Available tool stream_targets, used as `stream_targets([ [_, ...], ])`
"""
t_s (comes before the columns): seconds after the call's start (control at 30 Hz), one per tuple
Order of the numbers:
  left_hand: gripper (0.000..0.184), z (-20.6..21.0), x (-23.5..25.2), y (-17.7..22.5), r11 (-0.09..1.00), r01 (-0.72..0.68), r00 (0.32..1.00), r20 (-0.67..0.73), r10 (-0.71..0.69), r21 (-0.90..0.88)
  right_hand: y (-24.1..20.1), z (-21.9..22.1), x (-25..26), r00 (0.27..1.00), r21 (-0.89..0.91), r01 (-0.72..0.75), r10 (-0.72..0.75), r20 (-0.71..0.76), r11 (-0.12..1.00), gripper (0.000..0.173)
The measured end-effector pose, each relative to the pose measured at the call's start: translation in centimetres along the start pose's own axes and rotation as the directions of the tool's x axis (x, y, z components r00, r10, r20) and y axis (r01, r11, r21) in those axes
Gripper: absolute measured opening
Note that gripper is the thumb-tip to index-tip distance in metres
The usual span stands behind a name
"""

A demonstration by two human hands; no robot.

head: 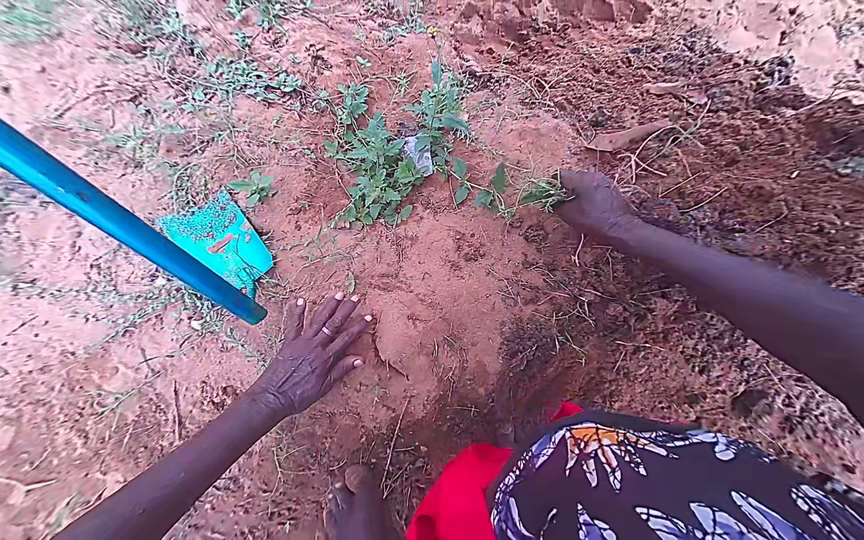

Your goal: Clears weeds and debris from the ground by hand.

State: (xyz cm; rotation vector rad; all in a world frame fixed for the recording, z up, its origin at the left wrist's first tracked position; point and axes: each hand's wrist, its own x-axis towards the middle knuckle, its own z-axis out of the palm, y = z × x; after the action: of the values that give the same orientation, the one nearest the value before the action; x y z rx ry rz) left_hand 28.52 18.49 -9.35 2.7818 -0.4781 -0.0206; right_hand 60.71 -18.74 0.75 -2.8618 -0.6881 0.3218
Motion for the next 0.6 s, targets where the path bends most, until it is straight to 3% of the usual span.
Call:
stream_targets([
  [0.1,0.064,-0.3,0.4,0.5,1.0,-0.004,1.0,-0.017,0.004,-0.006,0.8,-5.1,-0.1,0.977,-0.076,-0.044,0.026,-0.213,0.996,0.022],
  [0.2,0.063,-0.7,0.4,1.0,1.0,-0.013,0.999,-0.03,0.014,0.018,2.0,-9.1,1.4,0.9,-0.08,-0.201,0.152,-0.409,0.976,0.037],
  [0.27,0.062,-0.9,0.4,1.3,0.999,-0.022,1.0,-0.018,0.023,0.026,3.2,-9.2,2.4,0.923,-0.066,-0.235,0.201,-0.329,0.97,0.038],
  [0.37,0.061,-1.0,0.4,1.6,1.0,-0.017,0.999,0.044,0.016,0.007,3.8,-6.4,4.0,0.962,-0.024,-0.269,0.267,-0.05,0.963,0.027],
  [0.6,0.056,-2.3,1.8,2.8,0.991,0.075,0.976,0.214,-0.049,-0.114,-5.9,-1.9,6.9,0.996,-0.054,-0.059,0.062,0.067,0.997,0.029],
])
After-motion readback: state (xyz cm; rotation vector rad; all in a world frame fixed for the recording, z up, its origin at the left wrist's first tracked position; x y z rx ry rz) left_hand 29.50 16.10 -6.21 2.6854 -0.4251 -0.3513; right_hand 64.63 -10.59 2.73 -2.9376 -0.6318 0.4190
